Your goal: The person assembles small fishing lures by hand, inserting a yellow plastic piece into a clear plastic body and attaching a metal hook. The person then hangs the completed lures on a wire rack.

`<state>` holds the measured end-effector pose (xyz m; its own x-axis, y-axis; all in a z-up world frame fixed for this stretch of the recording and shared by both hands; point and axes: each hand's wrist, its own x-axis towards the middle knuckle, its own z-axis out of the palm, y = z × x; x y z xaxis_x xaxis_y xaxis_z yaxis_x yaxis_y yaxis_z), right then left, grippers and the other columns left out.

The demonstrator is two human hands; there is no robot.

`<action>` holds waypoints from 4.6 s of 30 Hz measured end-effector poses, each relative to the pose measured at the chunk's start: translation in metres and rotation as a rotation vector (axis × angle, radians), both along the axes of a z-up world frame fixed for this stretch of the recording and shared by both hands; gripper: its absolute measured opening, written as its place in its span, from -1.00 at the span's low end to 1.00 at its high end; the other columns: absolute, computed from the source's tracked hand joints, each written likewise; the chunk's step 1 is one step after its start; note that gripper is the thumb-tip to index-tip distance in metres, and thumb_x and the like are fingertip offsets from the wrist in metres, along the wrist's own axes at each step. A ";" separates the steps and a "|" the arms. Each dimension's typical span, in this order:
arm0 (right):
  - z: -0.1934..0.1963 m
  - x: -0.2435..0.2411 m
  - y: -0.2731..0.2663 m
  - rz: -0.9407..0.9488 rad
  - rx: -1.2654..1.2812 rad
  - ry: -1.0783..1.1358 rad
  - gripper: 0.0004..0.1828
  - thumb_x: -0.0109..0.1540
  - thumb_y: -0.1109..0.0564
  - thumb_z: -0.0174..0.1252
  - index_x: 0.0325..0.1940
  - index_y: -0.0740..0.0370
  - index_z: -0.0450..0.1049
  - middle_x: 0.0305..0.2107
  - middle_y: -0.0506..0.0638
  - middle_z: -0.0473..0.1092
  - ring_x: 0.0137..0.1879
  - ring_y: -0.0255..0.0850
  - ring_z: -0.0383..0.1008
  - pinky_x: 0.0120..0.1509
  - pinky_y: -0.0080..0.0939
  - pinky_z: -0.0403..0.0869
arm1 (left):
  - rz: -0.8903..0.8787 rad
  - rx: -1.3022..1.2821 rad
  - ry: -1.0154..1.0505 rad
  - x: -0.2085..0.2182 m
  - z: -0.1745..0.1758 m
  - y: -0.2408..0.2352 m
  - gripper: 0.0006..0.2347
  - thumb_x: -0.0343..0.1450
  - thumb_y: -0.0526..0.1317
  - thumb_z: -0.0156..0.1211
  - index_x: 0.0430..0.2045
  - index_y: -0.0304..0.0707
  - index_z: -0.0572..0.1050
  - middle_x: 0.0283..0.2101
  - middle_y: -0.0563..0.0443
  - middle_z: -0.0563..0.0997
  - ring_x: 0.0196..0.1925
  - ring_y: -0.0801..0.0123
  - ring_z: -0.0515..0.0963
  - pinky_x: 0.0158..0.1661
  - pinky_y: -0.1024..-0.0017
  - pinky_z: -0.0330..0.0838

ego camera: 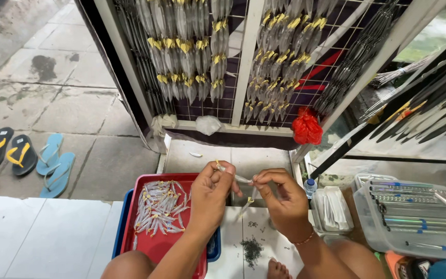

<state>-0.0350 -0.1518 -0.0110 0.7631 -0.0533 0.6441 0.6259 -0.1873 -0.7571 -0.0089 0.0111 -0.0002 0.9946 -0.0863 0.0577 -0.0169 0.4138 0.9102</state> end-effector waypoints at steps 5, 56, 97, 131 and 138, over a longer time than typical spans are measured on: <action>-0.001 0.001 0.001 -0.036 -0.103 0.007 -0.95 0.31 0.32 0.14 -0.18 0.34 0.51 -0.23 0.14 0.49 -0.02 -0.10 0.57 0.18 -0.22 0.58 | -0.026 -0.011 0.089 0.002 0.003 0.001 -0.92 0.50 -0.28 0.17 -0.38 -0.27 0.49 -0.68 -0.03 0.50 -0.64 0.36 0.52 -0.43 0.46 0.40; -0.508 0.002 -0.060 -0.342 -0.874 1.173 -0.80 0.21 -0.02 0.08 -0.39 0.12 0.42 -0.26 0.04 0.40 -0.12 -0.05 0.46 0.01 -0.05 0.43 | 0.092 0.043 -0.024 0.026 -0.012 0.024 -0.78 0.44 -0.16 0.21 -0.21 -0.38 0.61 -0.29 -0.10 0.69 -0.36 0.34 0.65 -0.24 0.42 0.63; 0.027 0.017 -0.012 -0.104 -0.267 -0.026 -0.91 0.19 0.36 0.31 -0.31 0.26 0.68 -0.41 0.08 0.61 -0.31 -0.09 0.60 -0.08 -0.09 0.54 | -0.226 -0.014 -0.015 0.008 -0.034 -0.013 -0.86 0.45 -0.27 0.35 -0.29 -0.41 0.60 -0.43 -0.06 0.67 -0.38 0.48 0.68 -0.15 0.52 0.57; 0.004 0.009 -0.055 -0.316 -0.073 0.003 -0.87 0.40 0.40 -0.05 -0.22 0.37 0.39 -0.12 0.18 0.28 -0.15 -0.02 0.54 0.11 -0.06 0.66 | -0.217 1.943 0.614 0.043 -0.398 0.086 -0.60 0.52 -0.14 -0.02 0.26 -0.26 0.26 0.18 -0.16 0.53 0.27 0.10 0.48 0.21 0.23 0.35; -0.007 0.015 -0.053 -0.218 -0.157 -0.095 -0.85 0.34 0.45 0.01 -0.22 0.35 0.46 -0.11 0.19 0.36 -0.10 -0.14 0.55 0.06 -0.28 0.71 | 0.305 0.869 0.553 0.061 -0.356 0.052 -0.53 0.55 0.14 -0.19 0.17 -0.14 0.47 0.10 -0.19 0.64 0.14 -0.01 0.60 0.10 0.07 0.42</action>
<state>-0.0199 -0.2049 -0.0177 0.6802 -0.1036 0.7257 0.6247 -0.4359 -0.6478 0.0517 0.0627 -0.3559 0.8502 0.3758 -0.3687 0.4948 -0.3312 0.8035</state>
